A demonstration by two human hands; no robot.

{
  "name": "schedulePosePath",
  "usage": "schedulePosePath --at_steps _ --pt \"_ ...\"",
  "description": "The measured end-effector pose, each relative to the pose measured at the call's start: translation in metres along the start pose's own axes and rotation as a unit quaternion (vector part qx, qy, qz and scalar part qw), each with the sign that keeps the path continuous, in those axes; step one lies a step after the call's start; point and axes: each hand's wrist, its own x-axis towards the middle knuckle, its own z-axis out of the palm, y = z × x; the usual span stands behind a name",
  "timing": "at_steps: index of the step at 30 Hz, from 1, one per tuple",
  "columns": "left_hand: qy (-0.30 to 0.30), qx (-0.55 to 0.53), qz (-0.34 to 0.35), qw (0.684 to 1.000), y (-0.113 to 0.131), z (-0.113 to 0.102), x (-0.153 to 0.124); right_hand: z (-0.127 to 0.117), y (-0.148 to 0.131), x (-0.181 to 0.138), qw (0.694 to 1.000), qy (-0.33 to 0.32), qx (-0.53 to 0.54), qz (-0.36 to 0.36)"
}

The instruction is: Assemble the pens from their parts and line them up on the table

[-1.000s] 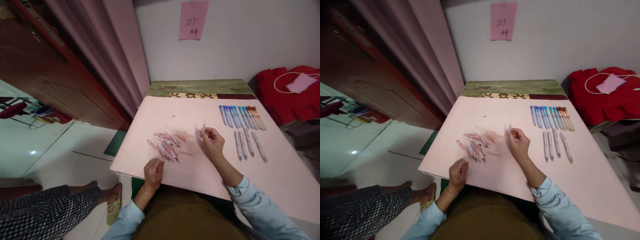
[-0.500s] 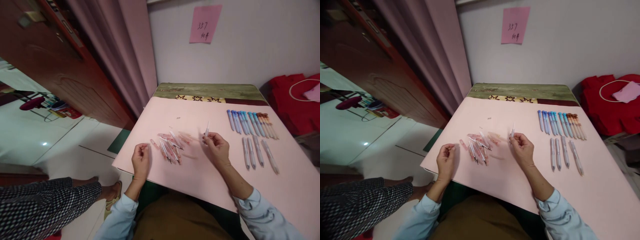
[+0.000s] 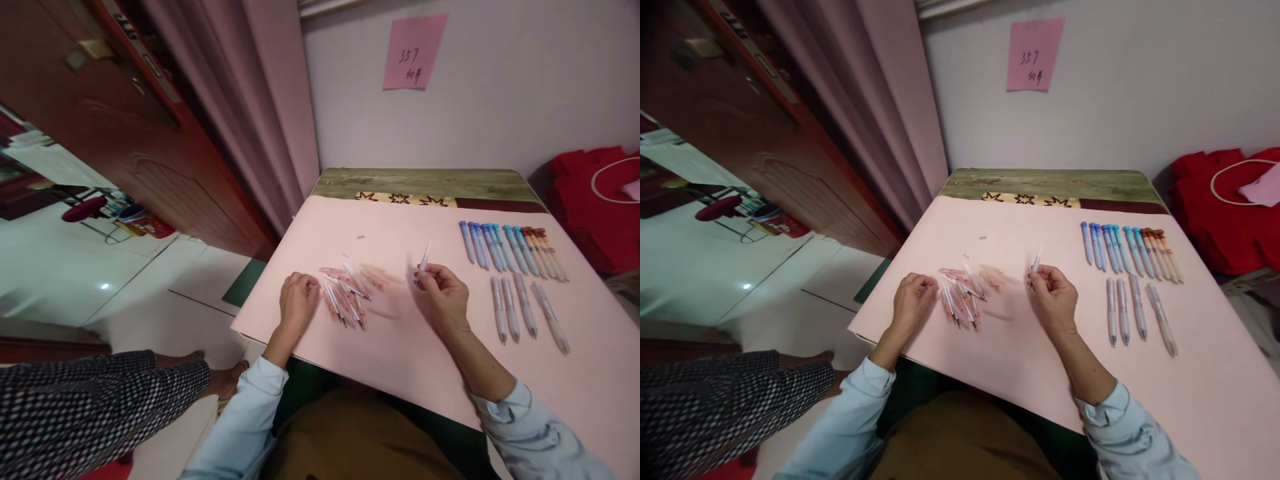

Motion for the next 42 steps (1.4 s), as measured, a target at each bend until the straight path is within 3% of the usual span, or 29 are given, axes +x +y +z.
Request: schedulePosePath --at_steps 6,17,22,24,28,32,35,38,42 --pt "-0.051 0.113 0.018 0.992 0.015 0.001 0.015 0.001 -0.003 0.0 1.0 0.0 0.001 -0.011" --pt "-0.11 0.172 0.032 0.978 0.013 0.006 0.026 0.004 -0.008 -0.002 1.0 -0.003 0.019 0.006" --pt "-0.072 0.106 0.038 0.991 0.028 0.005 0.062 0.004 -0.007 -0.002 1.0 -0.01 0.016 0.001" --pt "-0.071 0.06 0.058 0.994 0.038 0.013 0.082 0.005 -0.005 -0.001 1.0 -0.01 0.002 -0.001" --pt "-0.127 0.038 0.079 0.988 0.058 0.049 0.118 0.005 0.0 0.002 0.999 -0.005 -0.04 -0.014" --pt "-0.135 0.036 0.085 0.987 0.071 0.086 0.138 0.006 0.002 0.005 0.998 -0.003 -0.062 -0.03" --pt "-0.136 0.029 0.084 0.987 0.074 0.098 0.146 0.007 0.001 0.008 0.998 -0.007 -0.059 -0.032" --pt "-0.139 0.014 0.097 0.985 0.069 0.094 0.151 0.006 0.0 0.009 0.997 -0.008 -0.062 -0.034" --pt "-0.145 -0.001 0.113 0.983 0.048 0.072 0.154 0.005 -0.001 0.011 0.997 -0.009 -0.066 -0.035"
